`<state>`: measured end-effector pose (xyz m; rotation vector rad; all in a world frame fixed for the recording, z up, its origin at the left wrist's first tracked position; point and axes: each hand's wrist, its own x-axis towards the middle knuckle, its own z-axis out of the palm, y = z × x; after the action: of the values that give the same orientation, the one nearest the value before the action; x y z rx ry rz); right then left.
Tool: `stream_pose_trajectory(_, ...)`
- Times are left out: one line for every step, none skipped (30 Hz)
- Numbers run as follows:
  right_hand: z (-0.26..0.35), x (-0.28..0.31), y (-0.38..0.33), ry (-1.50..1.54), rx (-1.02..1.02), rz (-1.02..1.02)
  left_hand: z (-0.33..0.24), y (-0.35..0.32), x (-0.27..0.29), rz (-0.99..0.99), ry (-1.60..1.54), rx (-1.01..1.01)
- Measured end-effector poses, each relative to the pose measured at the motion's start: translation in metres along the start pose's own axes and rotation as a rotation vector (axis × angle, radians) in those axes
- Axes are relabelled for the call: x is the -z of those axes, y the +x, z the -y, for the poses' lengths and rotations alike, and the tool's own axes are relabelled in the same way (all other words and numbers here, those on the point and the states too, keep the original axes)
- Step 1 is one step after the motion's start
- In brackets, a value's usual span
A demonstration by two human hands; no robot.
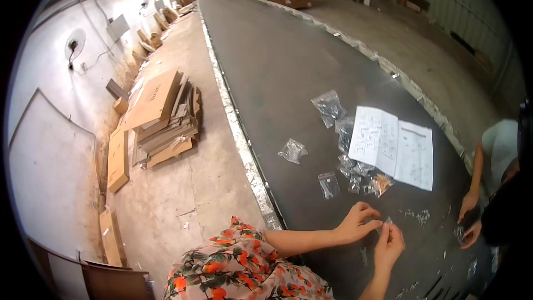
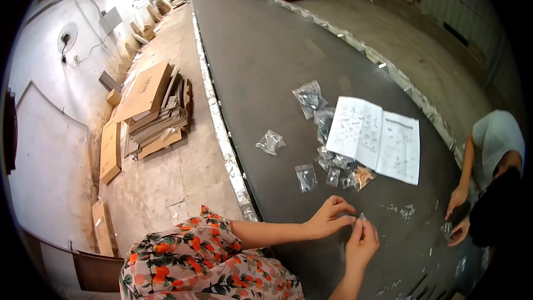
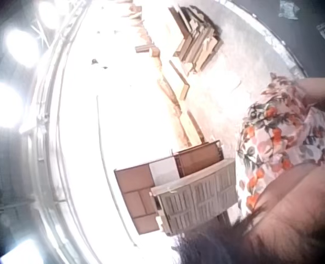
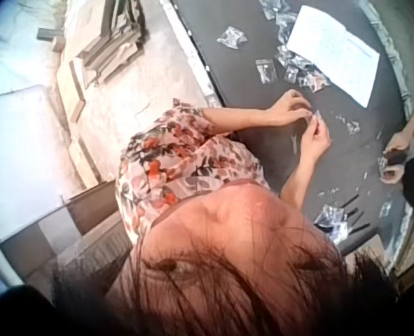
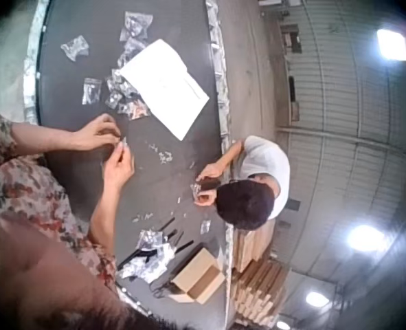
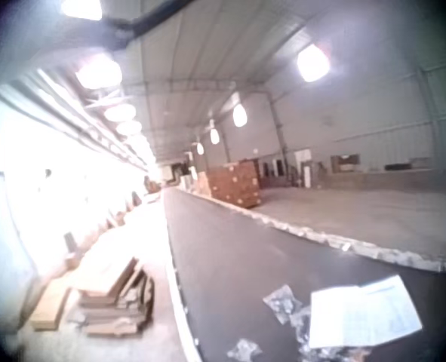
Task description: The person sorts small metal hardware by hand on a workbench, picking individual pieces from small plastic bags and arranging them on the table surface next to an instruction manual.
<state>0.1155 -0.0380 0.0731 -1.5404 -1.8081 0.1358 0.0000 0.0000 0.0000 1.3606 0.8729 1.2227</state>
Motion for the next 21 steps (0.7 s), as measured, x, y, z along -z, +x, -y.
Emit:
stream_pose_trajectory(0.003, -0.009, 0.002, 0.042, 0.011, -0.001, 0.006, 0.001, 0.008, -0.017, -0.075, 0.069)
stream_pose_trajectory(0.004, -0.017, 0.005, 0.085, 0.022, -0.003, 0.009, 0.002, 0.017, -0.031, -0.151, 0.133)
stream_pose_trajectory(0.038, -0.066, -0.059, 0.224, -0.202, -0.054, 0.018, -0.055, 0.073, 0.086, 0.027, 0.298)
stream_pose_trajectory(0.053, -0.079, -0.075, 0.294, -0.235, -0.012, 0.012, -0.081, 0.094, 0.062, 0.086, 0.320)
stream_pose_trajectory(0.057, -0.088, -0.072, 0.326, -0.210, -0.012, 0.010, -0.082, 0.104, 0.046, 0.119, 0.267)
stream_pose_trajectory(0.062, -0.094, -0.076, 0.337, -0.203, -0.011, 0.007, -0.088, 0.110, 0.037, 0.128, 0.265)
stream_pose_trajectory(0.066, -0.098, -0.079, 0.370, -0.234, -0.010, 0.004, -0.094, 0.115, -0.004, 0.119, 0.256)
stream_pose_trajectory(0.069, -0.102, -0.082, 0.401, -0.267, -0.010, 0.002, -0.098, 0.119, -0.042, 0.108, 0.247)
stream_pose_trajectory(0.072, -0.103, -0.084, 0.400, -0.260, -0.014, 0.003, -0.100, 0.120, -0.043, 0.108, 0.239)
stream_pose_trajectory(0.074, -0.104, -0.085, 0.418, -0.274, -0.023, 0.005, -0.101, 0.121, -0.063, 0.159, 0.207)
stream_pose_trajectory(0.075, -0.105, -0.086, 0.434, -0.288, -0.032, 0.007, -0.101, 0.121, -0.082, 0.209, 0.175)
stream_pose_trajectory(0.075, -0.106, -0.087, 0.432, -0.287, -0.035, 0.002, -0.100, 0.123, -0.080, 0.209, 0.172)
stream_pose_trajectory(0.074, -0.108, -0.088, 0.441, -0.291, -0.044, -0.005, -0.098, 0.126, -0.008, 0.207, 0.239)
stream_pose_trajectory(0.074, -0.108, -0.089, 0.450, -0.295, -0.053, -0.009, -0.097, 0.127, 0.064, 0.206, 0.306)
stream_pose_trajectory(0.077, -0.107, -0.089, 0.451, -0.296, -0.053, -0.004, -0.099, 0.128, 0.064, 0.207, 0.307)
stream_pose_trajectory(0.081, -0.105, -0.088, 0.485, -0.355, -0.031, 0.006, -0.100, 0.130, 0.076, 0.163, 0.239)
stream_pose_trajectory(0.084, -0.105, -0.088, 0.519, -0.413, -0.008, 0.012, -0.101, 0.131, 0.088, 0.120, 0.171)
stream_pose_trajectory(0.083, -0.105, -0.089, 0.515, -0.415, -0.011, 0.014, -0.100, 0.131, 0.092, 0.117, 0.171)
stream_pose_trajectory(0.083, -0.107, -0.090, 0.589, -0.441, -0.032, 0.016, -0.099, 0.131, 0.116, -0.045, 0.277)
stream_pose_trajectory(0.081, -0.110, -0.091, 0.663, -0.467, -0.054, 0.016, -0.099, 0.130, 0.138, -0.206, 0.383)
stream_pose_trajectory(0.079, -0.112, -0.092, 0.659, -0.469, -0.057, 0.015, -0.098, 0.130, 0.143, -0.209, 0.384)
